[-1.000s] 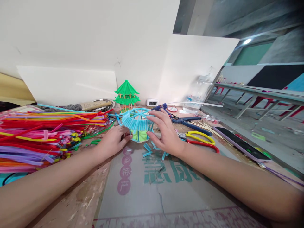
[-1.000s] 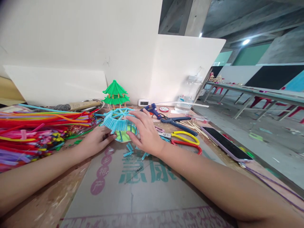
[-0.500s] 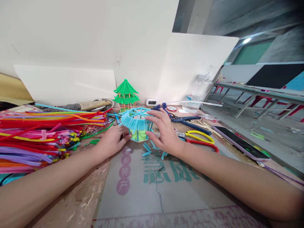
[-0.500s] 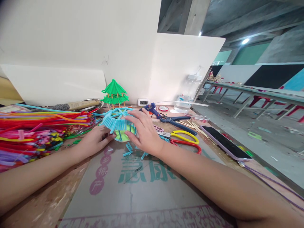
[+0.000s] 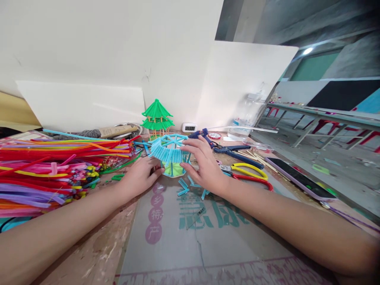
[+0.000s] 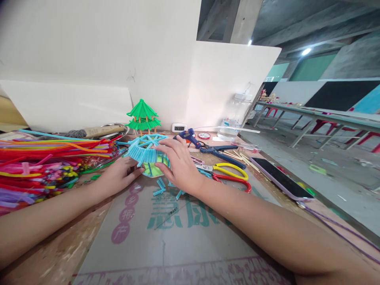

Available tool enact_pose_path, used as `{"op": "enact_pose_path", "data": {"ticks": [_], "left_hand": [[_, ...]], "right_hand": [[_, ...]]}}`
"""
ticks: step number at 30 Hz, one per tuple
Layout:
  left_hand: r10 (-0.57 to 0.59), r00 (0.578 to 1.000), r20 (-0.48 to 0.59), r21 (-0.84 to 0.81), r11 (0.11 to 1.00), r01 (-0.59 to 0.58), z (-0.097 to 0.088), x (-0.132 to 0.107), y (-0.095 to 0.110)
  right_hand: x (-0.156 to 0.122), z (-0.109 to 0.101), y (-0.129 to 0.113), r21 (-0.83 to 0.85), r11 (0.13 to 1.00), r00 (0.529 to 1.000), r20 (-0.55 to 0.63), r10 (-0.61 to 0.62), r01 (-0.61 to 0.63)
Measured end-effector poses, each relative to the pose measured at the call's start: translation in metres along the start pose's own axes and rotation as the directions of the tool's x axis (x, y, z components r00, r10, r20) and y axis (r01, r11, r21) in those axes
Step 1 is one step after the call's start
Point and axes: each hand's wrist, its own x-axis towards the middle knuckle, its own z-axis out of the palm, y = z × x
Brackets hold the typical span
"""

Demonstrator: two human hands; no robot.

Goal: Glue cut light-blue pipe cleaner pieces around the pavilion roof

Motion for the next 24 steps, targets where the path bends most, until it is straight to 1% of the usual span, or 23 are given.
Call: {"op": "enact_pose_path", "data": {"ticks": [4,6,8,9,10,11,13,15,17,18,21,24], "left_hand": [[-0.012,1.0,-0.005,-0.003,1.0,0.012,0.0,0.0,0.0],[-0.011,1.0,-0.014,-0.014,1.0,0.01,0.0,0.0,0.0],[-0.021,1.0,-0.016,-0.01,1.0,0.021,-0.001,0.0,-0.001],[-0.032,0.999,-0.015,-0.004,0.999,0.032,-0.001,0.001,-0.001],[-0.045,0.999,-0.016,0.0,0.999,0.045,-0.001,0.001,-0.001],[-0.053,0.998,-0.018,0.001,0.999,0.053,-0.001,0.001,-0.001],[-0.059,0.998,-0.025,-0.01,0.998,0.059,-0.001,0.001,-0.001],[-0.063,0.997,-0.034,-0.017,0.998,0.062,-0.001,0.001,-0.001],[-0.074,0.997,-0.038,-0.015,0.997,0.073,-0.001,0.001,-0.001],[-0.077,0.996,-0.041,-0.017,0.997,0.076,0.0,0.001,-0.001],[-0.101,0.993,-0.057,-0.014,0.995,0.1,0.001,0.002,-0.003],[-0.115,0.991,-0.073,-0.013,0.993,0.114,0.003,0.002,-0.005]], "right_hand": [[0.001,-0.003,-0.001,0.033,0.999,1.0,0.006,0.003,-0.003],[0.001,-0.005,0.0,0.069,0.997,0.998,-0.054,0.031,-0.027],[0.0,-0.007,0.003,0.109,0.991,0.985,-0.146,0.091,-0.076],[-0.001,-0.008,0.005,0.126,0.987,0.977,-0.171,0.125,-0.104],[-0.002,-0.008,0.008,0.14,0.982,0.974,-0.166,0.152,-0.13],[-0.004,-0.009,0.011,0.148,0.977,0.976,-0.129,0.176,-0.156],[-0.006,-0.008,0.017,0.171,0.953,0.967,-0.002,0.254,-0.25],[-0.007,-0.005,0.022,0.195,0.911,0.931,0.094,0.352,-0.364],[-0.006,-0.002,0.025,0.215,0.866,0.893,0.118,0.435,-0.451],[-0.006,0.0,0.026,0.221,0.852,0.88,0.115,0.461,-0.475],[-0.004,0.005,0.029,0.237,0.819,0.852,0.11,0.512,-0.523],[-0.004,0.008,0.031,0.254,0.799,0.837,0.127,0.532,-0.546]]}}
